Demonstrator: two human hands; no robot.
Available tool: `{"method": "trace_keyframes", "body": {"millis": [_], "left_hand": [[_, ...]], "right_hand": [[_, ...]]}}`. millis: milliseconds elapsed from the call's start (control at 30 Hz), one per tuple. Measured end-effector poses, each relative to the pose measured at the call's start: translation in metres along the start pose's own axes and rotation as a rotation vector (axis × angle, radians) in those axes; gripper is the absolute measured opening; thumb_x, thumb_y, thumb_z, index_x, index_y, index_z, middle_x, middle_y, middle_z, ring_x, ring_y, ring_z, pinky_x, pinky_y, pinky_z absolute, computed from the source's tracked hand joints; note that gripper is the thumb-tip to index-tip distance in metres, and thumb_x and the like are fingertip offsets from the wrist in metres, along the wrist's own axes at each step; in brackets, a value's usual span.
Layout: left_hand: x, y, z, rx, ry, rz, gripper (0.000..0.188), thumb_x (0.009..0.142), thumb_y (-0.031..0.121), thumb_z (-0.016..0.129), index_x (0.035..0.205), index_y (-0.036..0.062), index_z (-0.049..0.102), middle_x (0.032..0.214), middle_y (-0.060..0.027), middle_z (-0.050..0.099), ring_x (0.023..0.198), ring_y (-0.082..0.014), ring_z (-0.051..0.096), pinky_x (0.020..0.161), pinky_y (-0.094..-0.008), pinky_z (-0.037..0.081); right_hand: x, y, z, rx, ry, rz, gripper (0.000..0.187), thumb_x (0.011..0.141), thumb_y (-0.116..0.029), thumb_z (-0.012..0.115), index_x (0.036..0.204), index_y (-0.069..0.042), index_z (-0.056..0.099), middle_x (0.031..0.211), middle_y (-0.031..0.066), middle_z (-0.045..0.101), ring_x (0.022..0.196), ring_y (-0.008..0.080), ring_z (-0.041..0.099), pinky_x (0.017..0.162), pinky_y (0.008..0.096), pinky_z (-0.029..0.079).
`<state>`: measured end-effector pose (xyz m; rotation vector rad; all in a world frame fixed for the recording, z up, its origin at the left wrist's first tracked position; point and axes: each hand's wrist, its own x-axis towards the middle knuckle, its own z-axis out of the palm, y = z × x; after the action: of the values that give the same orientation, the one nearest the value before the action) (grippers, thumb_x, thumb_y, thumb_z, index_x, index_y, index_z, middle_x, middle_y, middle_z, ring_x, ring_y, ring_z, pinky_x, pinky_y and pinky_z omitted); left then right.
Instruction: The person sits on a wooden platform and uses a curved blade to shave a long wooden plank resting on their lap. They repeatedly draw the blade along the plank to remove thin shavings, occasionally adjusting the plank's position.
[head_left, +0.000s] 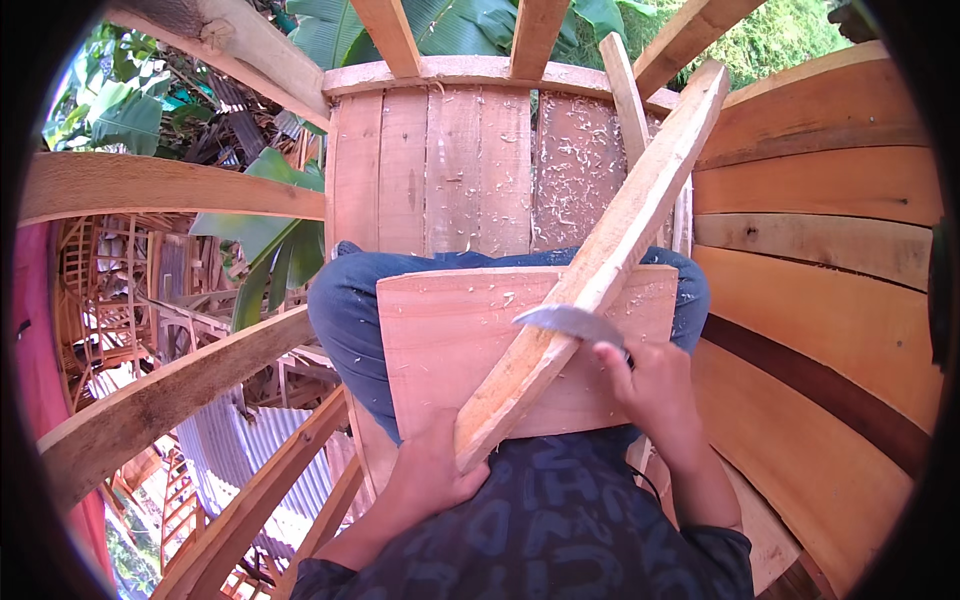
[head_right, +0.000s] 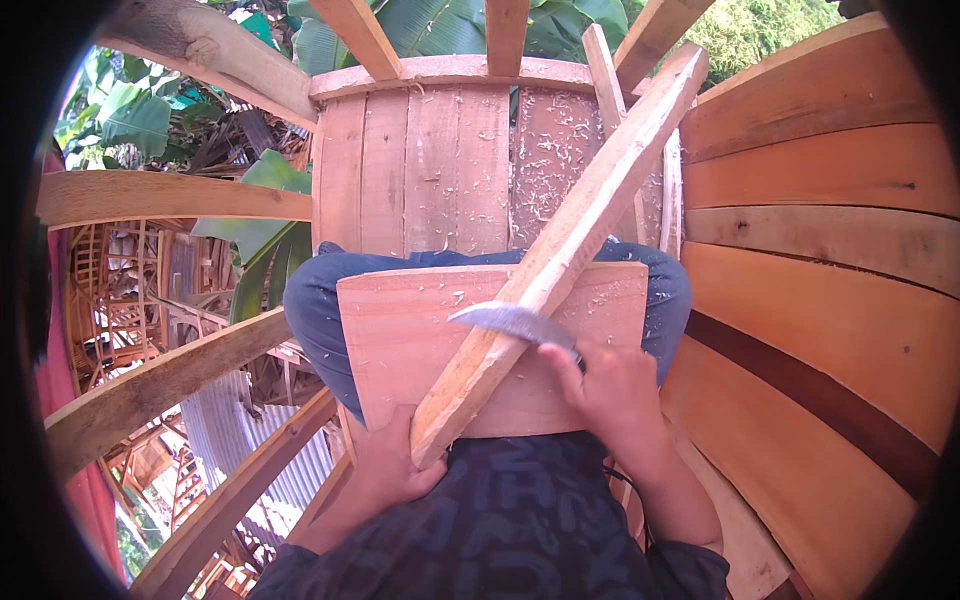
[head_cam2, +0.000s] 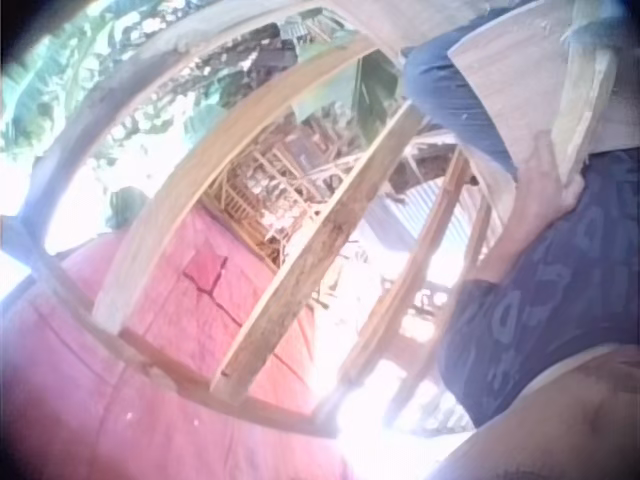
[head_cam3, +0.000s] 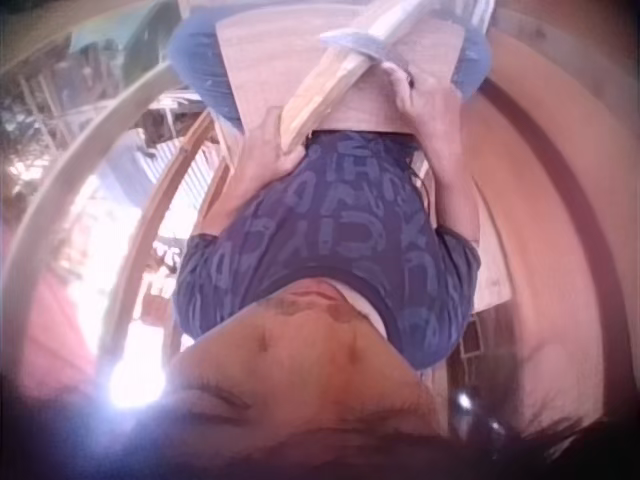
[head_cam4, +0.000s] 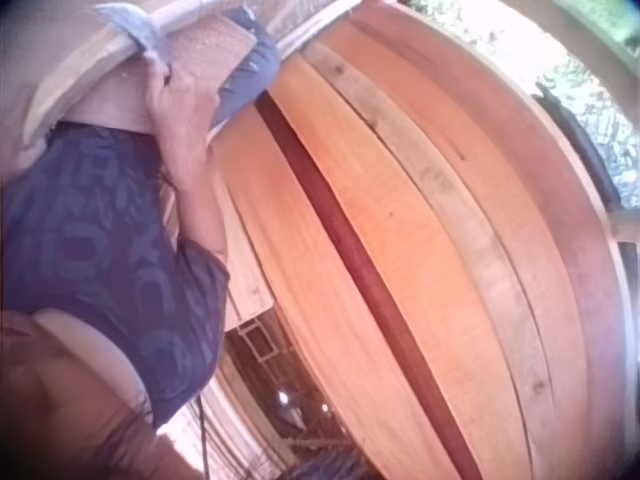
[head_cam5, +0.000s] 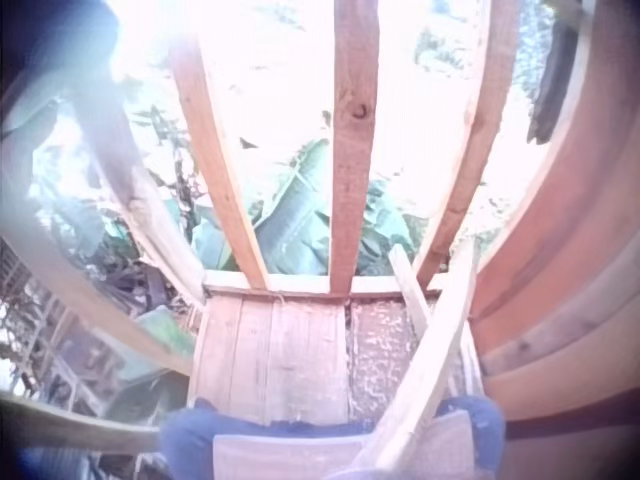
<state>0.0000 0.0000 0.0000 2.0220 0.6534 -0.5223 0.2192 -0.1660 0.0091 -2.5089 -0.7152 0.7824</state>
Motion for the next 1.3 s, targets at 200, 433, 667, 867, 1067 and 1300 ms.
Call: {"method": "trace_keyframes", "body": {"millis": [200, 433, 667, 867, 1067, 1300], "left_hand": [[-0.007, -0.007, 0.0, 0.035, 0.034, 0.004, 0.064, 0.073, 0.03, 0.073, 0.118, -0.0029, 0.041, 0.088, -0.0238, 0.06, 0.077, -0.0428, 0.063, 0.067, -0.0487, 0.051], [-0.005, -0.003, -0.004, 0.017, 0.001, -0.017, 0.062, 0.074, 0.028, 0.073, 0.119, -0.0008, 0.041, 0.083, -0.0215, 0.062, 0.073, -0.0424, 0.064, 0.065, -0.0474, 0.052], [0.0, -0.002, -0.003, 0.046, 0.044, 0.023, 0.061, 0.073, 0.027, 0.073, 0.118, -0.001, 0.042, 0.074, -0.02, 0.062, 0.071, -0.0418, 0.065, 0.065, -0.0473, 0.052], [-0.005, 0.003, -0.002, 0.035, 0.054, -0.014, 0.062, 0.073, 0.027, 0.073, 0.119, -0.0012, 0.042, 0.074, -0.021, 0.062, 0.07, -0.0412, 0.065, 0.064, -0.0472, 0.052], [-0.006, -0.003, -0.001, 0.038, 0.048, -0.003, 0.063, 0.073, 0.027, 0.073, 0.119, -0.0011, 0.042, 0.078, -0.0231, 0.062, 0.073, -0.0415, 0.065, 0.065, -0.0478, 0.052], [-0.005, 0.0, -0.002, 0.045, 0.032, 0.001, 0.064, 0.073, 0.028, 0.073, 0.12, -0.0006, 0.041, 0.082, -0.0254, 0.062, 0.076, -0.0426, 0.065, 0.066, -0.0485, 0.052]], "right_hand": [[0.023, 0.007, -0.001, -0.066, 0.168, 0.099, 0.048, 0.091, -0.045, 0.056, 0.073, -0.002, 0.067, 0.058, 0.0213, 0.059, 0.058, 0.0397, 0.063, 0.057, 0.0461, 0.049], [0.006, -0.001, 0.0, -0.185, 0.053, -0.15, 0.05, 0.089, -0.047, 0.058, 0.069, -0.002, 0.066, 0.058, 0.0197, 0.06, 0.056, 0.0375, 0.062, 0.054, 0.0438, 0.049], [-0.005, -0.003, 0.003, -0.153, 0.007, -0.166, 0.051, 0.089, -0.049, 0.058, 0.068, -0.003, 0.064, 0.06, 0.0194, 0.06, 0.059, 0.0382, 0.062, 0.055, 0.0454, 0.049], [0.028, 0.019, -0.002, -0.045, 0.19, 0.006, 0.046, 0.088, -0.045, 0.06, 0.07, -0.003, 0.065, 0.062, 0.0196, 0.061, 0.061, 0.0379, 0.063, 0.055, 0.0452, 0.049], [0.01, 0.015, 0.01, -0.17, 0.098, -0.207, 0.053, 0.087, -0.054, 0.058, 0.07, -0.004, 0.067, 0.061, 0.017, 0.063, 0.057, 0.0347, 0.064, 0.054, 0.0438, 0.05], [-0.001, 0.003, 0.014, -0.21, 0.062, -0.305, 0.052, 0.087, -0.054, 0.058, 0.071, -0.005, 0.068, 0.061, 0.0167, 0.063, 0.057, 0.034, 0.064, 0.054, 0.0429, 0.051]]}}
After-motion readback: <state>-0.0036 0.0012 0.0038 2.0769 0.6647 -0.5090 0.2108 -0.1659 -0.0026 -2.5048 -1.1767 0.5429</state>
